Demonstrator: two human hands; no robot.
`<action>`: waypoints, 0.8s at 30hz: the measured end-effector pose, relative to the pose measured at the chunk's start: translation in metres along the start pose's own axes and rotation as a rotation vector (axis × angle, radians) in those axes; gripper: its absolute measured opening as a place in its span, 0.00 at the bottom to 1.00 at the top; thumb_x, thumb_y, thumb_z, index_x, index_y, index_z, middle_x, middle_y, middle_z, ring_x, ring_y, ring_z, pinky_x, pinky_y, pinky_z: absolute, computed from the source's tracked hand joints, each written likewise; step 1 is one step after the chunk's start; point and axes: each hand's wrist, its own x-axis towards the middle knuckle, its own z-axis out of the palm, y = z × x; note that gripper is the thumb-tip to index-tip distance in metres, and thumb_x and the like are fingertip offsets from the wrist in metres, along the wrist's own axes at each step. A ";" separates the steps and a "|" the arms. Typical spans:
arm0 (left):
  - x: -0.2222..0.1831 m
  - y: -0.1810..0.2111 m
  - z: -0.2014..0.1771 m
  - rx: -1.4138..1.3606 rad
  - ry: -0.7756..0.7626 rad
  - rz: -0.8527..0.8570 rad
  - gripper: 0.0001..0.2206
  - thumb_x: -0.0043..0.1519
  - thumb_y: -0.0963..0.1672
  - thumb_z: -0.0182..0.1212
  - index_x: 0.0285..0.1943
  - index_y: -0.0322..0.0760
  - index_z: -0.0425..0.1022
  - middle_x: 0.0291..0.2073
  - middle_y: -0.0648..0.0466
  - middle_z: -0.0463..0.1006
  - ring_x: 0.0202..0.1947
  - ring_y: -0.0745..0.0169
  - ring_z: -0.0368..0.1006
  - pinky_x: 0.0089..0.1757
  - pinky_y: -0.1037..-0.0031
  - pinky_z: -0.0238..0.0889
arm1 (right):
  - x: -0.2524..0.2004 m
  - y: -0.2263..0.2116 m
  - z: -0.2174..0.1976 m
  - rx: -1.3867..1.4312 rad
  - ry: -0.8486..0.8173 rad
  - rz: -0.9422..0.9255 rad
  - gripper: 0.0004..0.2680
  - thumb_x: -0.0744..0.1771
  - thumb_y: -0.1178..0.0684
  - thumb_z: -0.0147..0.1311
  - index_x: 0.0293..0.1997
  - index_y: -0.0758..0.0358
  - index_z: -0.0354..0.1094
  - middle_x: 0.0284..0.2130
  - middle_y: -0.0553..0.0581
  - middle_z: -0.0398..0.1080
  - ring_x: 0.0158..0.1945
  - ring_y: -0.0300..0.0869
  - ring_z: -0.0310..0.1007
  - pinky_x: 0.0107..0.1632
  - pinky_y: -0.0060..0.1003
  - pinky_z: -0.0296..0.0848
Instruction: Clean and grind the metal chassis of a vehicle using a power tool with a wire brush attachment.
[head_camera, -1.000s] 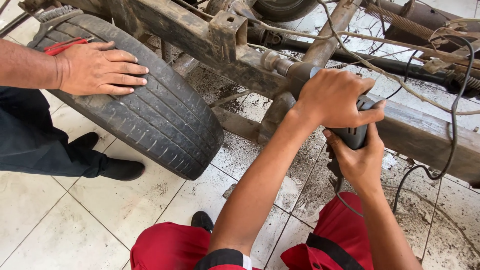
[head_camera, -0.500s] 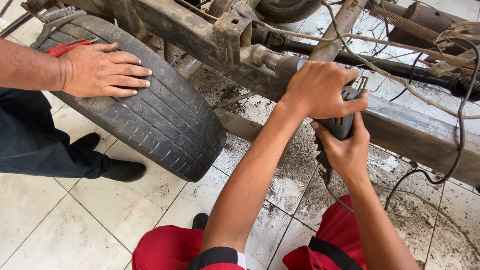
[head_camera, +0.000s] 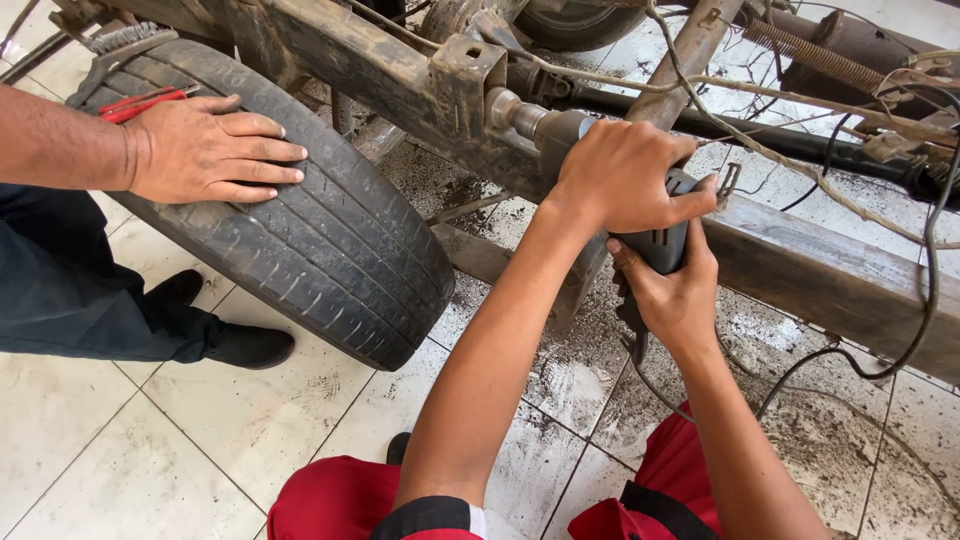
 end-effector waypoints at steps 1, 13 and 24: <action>0.000 0.001 -0.003 -0.002 0.000 0.001 0.30 0.53 0.63 0.54 0.36 0.37 0.83 0.10 0.53 0.73 0.15 0.61 0.76 0.26 0.62 0.71 | 0.001 0.000 0.000 -0.001 0.001 0.001 0.18 0.66 0.52 0.66 0.55 0.70 0.63 0.35 0.54 0.74 0.33 0.36 0.76 0.35 0.33 0.75; -0.002 -0.005 -0.013 0.035 -0.023 -0.050 0.28 0.55 0.62 0.53 0.31 0.39 0.84 0.10 0.52 0.72 0.15 0.60 0.76 0.25 0.64 0.70 | 0.005 -0.003 0.010 0.014 -0.024 -0.006 0.17 0.66 0.51 0.66 0.55 0.69 0.63 0.35 0.52 0.73 0.34 0.35 0.73 0.35 0.33 0.72; 0.001 -0.011 -0.009 0.088 -0.165 -0.082 0.32 0.55 0.63 0.50 0.41 0.38 0.85 0.12 0.50 0.75 0.16 0.61 0.77 0.26 0.65 0.72 | 0.006 0.002 0.016 0.058 -0.017 -0.003 0.18 0.66 0.52 0.66 0.57 0.69 0.62 0.38 0.52 0.72 0.36 0.35 0.72 0.37 0.32 0.71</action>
